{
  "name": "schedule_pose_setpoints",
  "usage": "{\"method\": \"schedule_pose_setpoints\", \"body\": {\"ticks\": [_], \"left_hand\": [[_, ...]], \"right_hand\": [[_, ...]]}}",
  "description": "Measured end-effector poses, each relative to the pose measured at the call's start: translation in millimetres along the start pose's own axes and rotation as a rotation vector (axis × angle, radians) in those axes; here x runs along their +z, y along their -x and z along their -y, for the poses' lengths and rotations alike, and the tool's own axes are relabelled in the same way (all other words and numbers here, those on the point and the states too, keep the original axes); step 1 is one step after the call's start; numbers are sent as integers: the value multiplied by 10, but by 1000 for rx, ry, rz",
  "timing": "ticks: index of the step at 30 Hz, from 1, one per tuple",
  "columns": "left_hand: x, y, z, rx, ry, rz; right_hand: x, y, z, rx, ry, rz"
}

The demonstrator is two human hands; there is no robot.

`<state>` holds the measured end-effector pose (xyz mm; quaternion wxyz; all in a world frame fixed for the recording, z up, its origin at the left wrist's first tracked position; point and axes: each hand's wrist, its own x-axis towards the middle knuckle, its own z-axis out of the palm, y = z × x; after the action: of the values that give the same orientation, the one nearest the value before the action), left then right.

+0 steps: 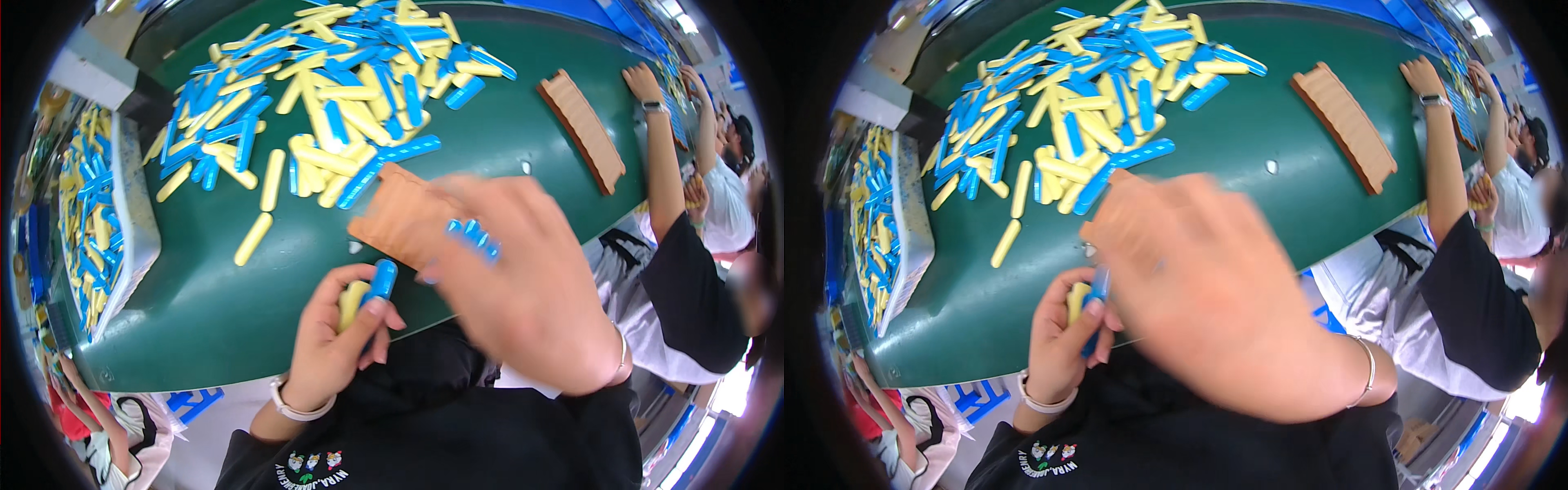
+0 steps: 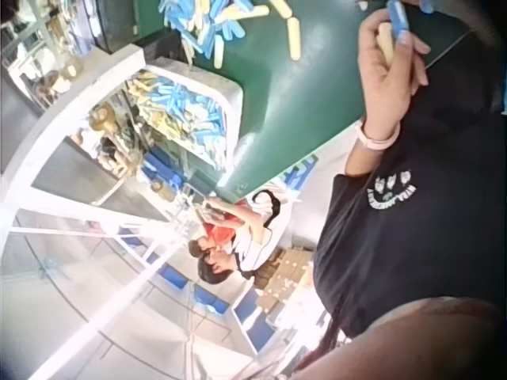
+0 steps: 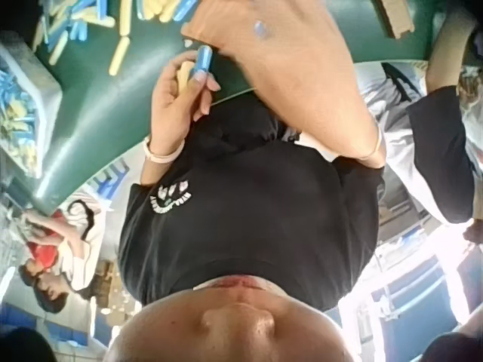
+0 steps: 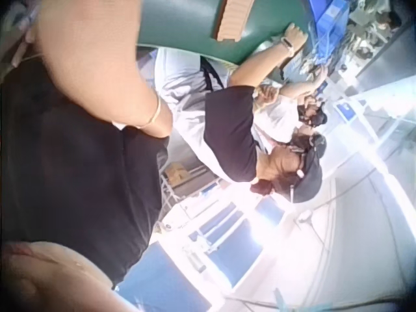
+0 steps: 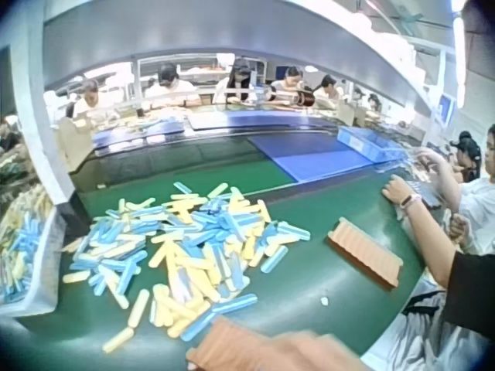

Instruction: The person picks up plastic strips from a pile and places them into the slots of a mold by hand, then moves the mold along the workbench.

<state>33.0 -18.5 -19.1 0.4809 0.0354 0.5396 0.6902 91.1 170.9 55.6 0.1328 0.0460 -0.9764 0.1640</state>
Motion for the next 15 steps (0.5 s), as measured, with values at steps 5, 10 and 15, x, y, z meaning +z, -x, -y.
{"method": "schedule_pose_setpoints", "body": {"ticks": [5,10,15], "left_hand": [[59,10,-57,74,-109,-10],[70,-57,-31,66,-93,21],[80,-13,-67,11,-134,91]], "right_hand": [[-372,-97,528,-265,303,296],[-365,89,477,-66,308,205],[-323,243,466,42,299,68]]}}
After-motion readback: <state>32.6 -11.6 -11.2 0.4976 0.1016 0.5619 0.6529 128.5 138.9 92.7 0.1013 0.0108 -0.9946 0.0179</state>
